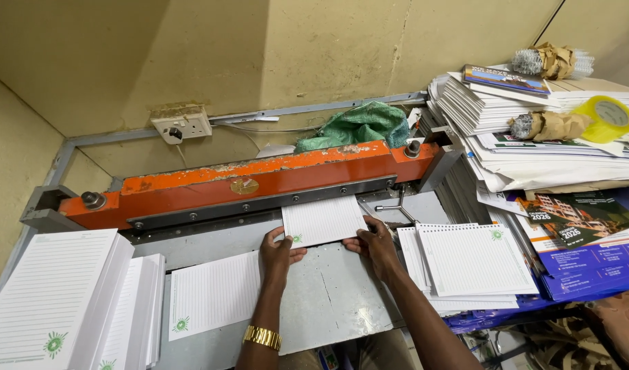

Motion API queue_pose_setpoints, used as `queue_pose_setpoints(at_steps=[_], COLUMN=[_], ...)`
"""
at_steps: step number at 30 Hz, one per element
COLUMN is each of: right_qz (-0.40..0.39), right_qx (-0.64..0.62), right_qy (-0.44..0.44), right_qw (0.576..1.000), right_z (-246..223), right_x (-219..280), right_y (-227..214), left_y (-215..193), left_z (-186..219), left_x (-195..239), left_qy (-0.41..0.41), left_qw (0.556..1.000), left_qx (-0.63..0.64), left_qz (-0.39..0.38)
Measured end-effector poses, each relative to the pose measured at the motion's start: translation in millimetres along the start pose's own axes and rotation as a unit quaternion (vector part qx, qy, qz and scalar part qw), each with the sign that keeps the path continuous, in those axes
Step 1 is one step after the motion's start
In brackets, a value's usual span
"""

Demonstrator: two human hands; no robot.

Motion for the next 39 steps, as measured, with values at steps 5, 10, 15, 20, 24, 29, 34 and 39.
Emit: queue_pose_setpoints(at_steps=[5, 10, 15, 20, 24, 29, 34, 39], right_qz=[0.0, -0.007, -0.01, -0.011, -0.011, -0.01, 0.009, 0.012], right_qx=[0.002, -0.001, -0.001, 0.0, -0.004, -0.007, -0.014, -0.076], right_qy=[-0.005, -0.001, 0.002, 0.006, 0.003, 0.005, 0.014, 0.032], right_qw=[1.0, 1.0, 1.0, 1.0, 1.0, 1.0, 1.0, 0.997], right_z=[-1, 0, -2, -1, 0, 2, -2, 12], right_x=[2, -1, 1, 1, -1, -5, -2, 1], right_y=[0, -2, -2, -3, -3, -4, 0, -24], left_y=[0, 1, 2, 1, 1, 1, 0, -17], left_z=[0, 5, 4, 2, 1, 4, -5, 9], left_x=[1, 6, 6, 4, 3, 7, 0, 56], left_qy=[0.002, 0.005, 0.01, 0.009, 0.012, 0.016, 0.023, 0.013], left_qw=[1.0, 1.0, 1.0, 1.0, 1.0, 1.0, 1.0, 0.999], left_qx=[-0.002, -0.003, -0.006, -0.006, -0.008, -0.006, 0.004, 0.032], left_qz=[-0.001, 0.003, 0.006, 0.003, 0.001, 0.005, -0.002, -0.015])
Point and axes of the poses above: each hand's wrist, its own x-axis away from the middle knuckle, its own y-axis out of the palm, z = x × y, the point moved 1 cm from there along -x, towards the middle knuckle, and after that the axes turned 7 degrees about z, right-handed, at the moved point
